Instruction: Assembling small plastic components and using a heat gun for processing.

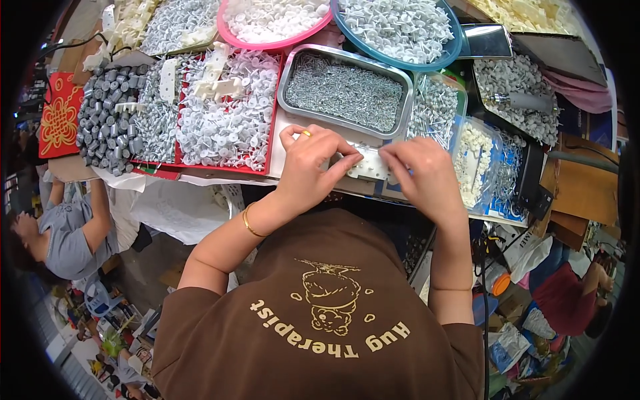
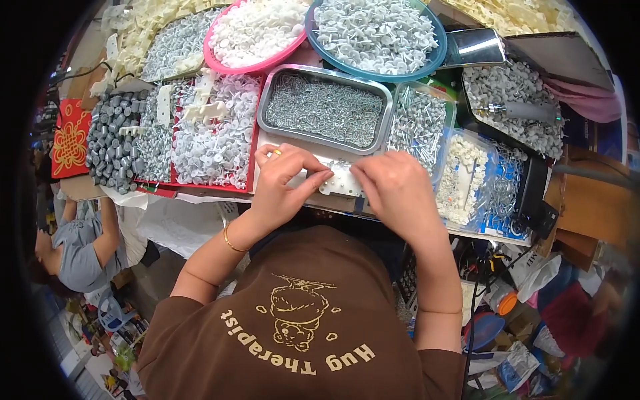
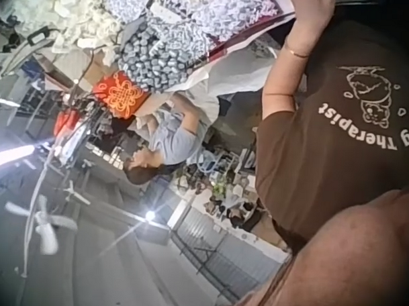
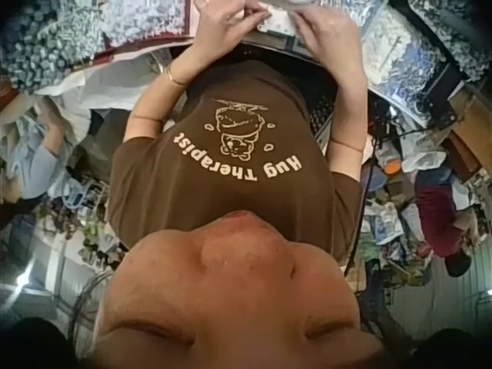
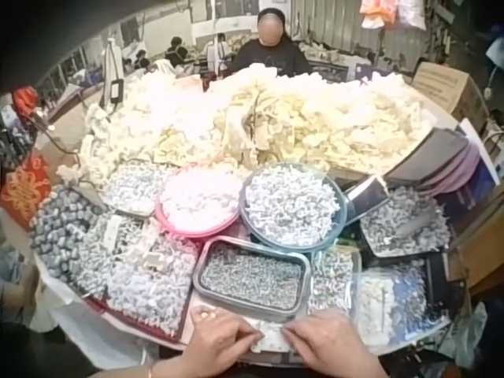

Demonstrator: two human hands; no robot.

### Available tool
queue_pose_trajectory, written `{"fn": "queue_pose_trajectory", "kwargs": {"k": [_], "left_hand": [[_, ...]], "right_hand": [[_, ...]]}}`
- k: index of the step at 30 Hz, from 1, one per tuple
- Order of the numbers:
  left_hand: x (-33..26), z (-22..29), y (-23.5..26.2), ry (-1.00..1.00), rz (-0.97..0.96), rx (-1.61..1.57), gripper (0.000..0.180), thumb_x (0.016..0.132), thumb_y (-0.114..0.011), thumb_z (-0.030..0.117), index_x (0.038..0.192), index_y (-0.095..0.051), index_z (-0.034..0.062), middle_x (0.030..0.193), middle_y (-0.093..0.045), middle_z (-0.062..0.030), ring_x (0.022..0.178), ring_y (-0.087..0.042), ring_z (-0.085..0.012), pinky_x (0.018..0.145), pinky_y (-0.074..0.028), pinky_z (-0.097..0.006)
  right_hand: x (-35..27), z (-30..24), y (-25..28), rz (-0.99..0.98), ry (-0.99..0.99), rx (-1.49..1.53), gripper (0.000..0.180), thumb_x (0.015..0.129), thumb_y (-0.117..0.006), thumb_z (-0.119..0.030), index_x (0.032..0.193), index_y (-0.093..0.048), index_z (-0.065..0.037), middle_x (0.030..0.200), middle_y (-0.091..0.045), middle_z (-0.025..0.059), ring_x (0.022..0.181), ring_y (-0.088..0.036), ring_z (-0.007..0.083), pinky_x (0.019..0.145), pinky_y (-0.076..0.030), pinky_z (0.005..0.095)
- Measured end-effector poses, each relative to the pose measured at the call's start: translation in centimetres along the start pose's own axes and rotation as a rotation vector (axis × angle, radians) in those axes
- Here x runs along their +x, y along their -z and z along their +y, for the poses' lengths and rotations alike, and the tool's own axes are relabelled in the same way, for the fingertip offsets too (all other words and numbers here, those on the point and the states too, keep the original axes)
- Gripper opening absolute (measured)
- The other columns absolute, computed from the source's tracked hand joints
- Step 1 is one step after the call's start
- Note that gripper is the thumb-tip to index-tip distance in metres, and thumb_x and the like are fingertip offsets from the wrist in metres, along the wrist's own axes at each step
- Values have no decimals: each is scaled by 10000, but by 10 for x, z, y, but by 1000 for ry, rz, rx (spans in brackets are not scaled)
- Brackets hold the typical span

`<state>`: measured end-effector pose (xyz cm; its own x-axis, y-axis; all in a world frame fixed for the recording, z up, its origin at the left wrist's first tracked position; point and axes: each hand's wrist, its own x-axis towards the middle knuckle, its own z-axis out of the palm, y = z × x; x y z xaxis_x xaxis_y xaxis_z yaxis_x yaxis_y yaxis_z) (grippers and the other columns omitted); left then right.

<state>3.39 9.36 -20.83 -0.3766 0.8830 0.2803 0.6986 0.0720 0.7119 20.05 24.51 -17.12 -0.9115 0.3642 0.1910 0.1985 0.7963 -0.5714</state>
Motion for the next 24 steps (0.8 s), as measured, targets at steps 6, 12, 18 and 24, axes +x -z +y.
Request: {"fn": "queue_pose_trajectory", "kwargs": {"k": [6,12,18,24], "left_hand": [[6,-9,14,33,-46,-115,32,864,-766,186,855,-755,157,861,-712,52,878,-622,-124,923,-277,-370],[70,-44,-2,-216,87,445,92,795,-790,285,782,-765,197,839,-656,53,924,-587,-172,938,-282,-464],[68,-53,-8,-207,31,360,101,800,-780,270,768,-748,179,831,-636,40,918,-587,-194,932,-294,-468],[69,-47,-3,-176,65,299,62,853,-746,230,827,-746,174,787,-655,38,844,-601,-180,919,-305,-435]], "right_hand": [[1,-5,2,87,30,-43,75,850,-735,-88,911,-732,-45,839,-717,100,749,-652,295,700,-501,402],[45,48,-16,169,41,-180,114,798,-785,-127,868,-730,-57,782,-640,72,808,-600,289,737,-479,396],[44,55,-34,141,26,-129,102,796,-788,-131,840,-731,-58,824,-637,70,874,-583,280,790,-472,383],[44,47,-27,261,-77,-26,109,828,-775,-103,925,-768,-52,849,-704,74,773,-640,241,700,-514,337]]}}
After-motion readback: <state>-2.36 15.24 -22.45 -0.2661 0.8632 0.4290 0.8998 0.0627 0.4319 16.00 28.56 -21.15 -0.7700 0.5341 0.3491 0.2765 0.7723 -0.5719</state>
